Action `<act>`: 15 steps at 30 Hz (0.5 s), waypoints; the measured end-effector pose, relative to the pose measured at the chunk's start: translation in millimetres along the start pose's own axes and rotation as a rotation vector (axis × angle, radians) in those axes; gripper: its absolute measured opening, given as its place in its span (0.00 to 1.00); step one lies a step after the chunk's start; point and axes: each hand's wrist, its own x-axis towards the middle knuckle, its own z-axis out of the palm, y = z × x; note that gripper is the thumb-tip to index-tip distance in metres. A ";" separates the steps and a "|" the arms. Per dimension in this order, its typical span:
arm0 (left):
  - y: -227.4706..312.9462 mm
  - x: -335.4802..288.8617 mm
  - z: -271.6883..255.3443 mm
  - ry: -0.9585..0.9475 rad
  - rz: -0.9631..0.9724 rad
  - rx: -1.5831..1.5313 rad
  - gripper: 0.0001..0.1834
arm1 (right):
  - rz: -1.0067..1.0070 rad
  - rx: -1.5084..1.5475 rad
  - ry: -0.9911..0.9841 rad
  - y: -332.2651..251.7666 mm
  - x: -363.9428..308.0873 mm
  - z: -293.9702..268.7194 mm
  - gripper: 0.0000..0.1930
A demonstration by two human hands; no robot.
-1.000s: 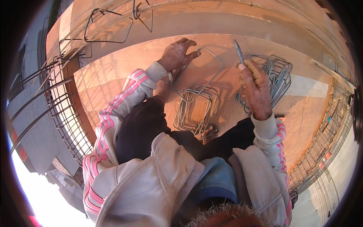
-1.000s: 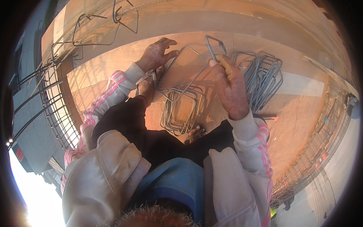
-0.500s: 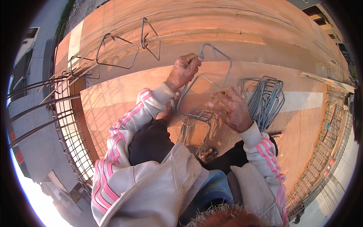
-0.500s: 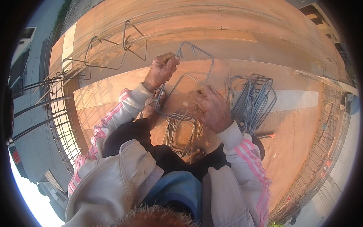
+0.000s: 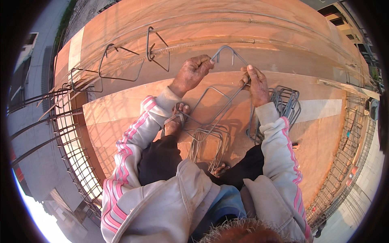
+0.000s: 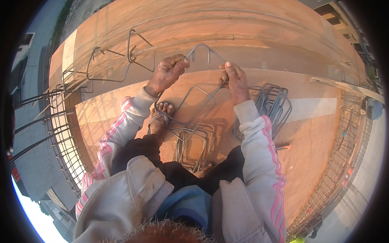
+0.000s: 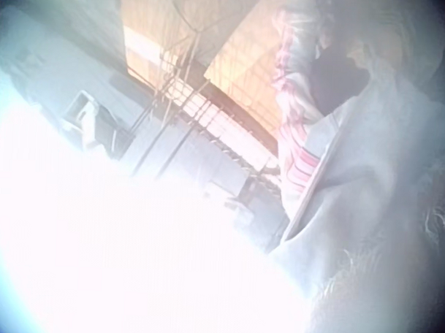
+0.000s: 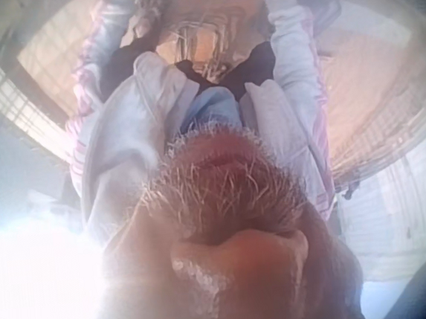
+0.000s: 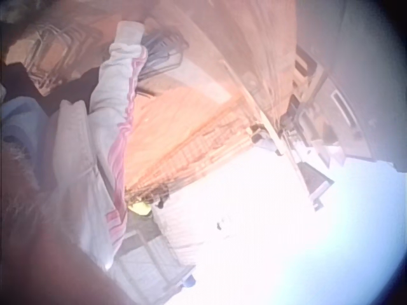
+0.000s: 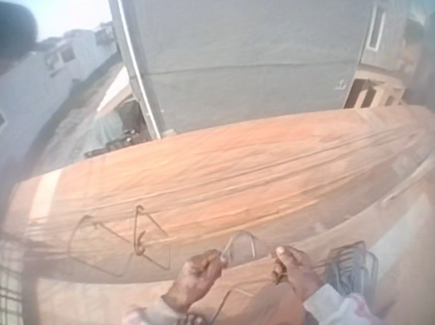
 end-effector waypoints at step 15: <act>-16.6 17.9 35.1 0.409 0.113 0.210 0.17 | -0.018 -0.313 0.081 -24.2 66.5 -3.0 0.19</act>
